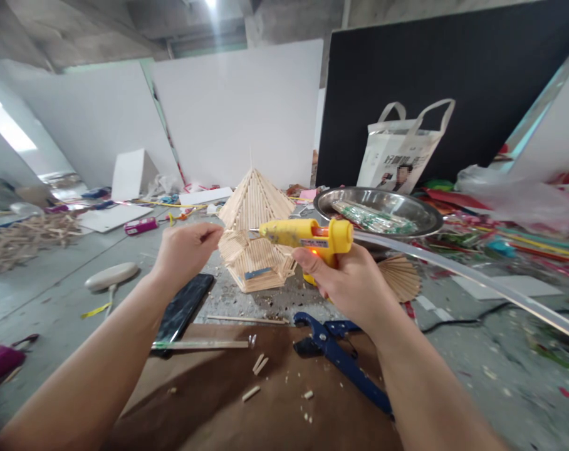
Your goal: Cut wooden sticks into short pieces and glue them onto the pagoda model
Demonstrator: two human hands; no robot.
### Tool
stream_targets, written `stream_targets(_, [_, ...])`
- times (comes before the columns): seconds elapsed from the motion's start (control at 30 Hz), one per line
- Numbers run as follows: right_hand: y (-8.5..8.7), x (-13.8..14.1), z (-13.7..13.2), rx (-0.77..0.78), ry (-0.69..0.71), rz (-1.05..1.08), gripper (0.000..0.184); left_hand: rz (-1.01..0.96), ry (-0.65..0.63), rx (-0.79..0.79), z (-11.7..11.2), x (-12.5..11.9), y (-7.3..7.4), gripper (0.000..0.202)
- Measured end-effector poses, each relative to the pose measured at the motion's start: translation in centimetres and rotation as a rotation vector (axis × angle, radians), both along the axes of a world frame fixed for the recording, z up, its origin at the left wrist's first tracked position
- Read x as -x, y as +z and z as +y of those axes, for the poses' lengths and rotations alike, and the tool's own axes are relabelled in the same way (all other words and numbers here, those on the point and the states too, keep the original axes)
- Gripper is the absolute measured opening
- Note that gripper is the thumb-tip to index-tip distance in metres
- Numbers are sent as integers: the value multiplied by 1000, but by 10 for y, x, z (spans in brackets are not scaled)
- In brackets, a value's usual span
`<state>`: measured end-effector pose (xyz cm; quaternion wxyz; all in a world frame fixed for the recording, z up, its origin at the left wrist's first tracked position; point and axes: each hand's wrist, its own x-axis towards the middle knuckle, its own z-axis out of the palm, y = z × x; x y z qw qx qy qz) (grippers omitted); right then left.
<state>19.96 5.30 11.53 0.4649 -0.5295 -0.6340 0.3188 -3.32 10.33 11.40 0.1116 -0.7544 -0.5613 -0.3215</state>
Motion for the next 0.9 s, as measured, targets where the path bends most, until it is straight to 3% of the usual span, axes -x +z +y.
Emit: stream_targets(0.9, [0,-1,0,28,-9,8,31,3,-1,-12,-1,-1,1,25])
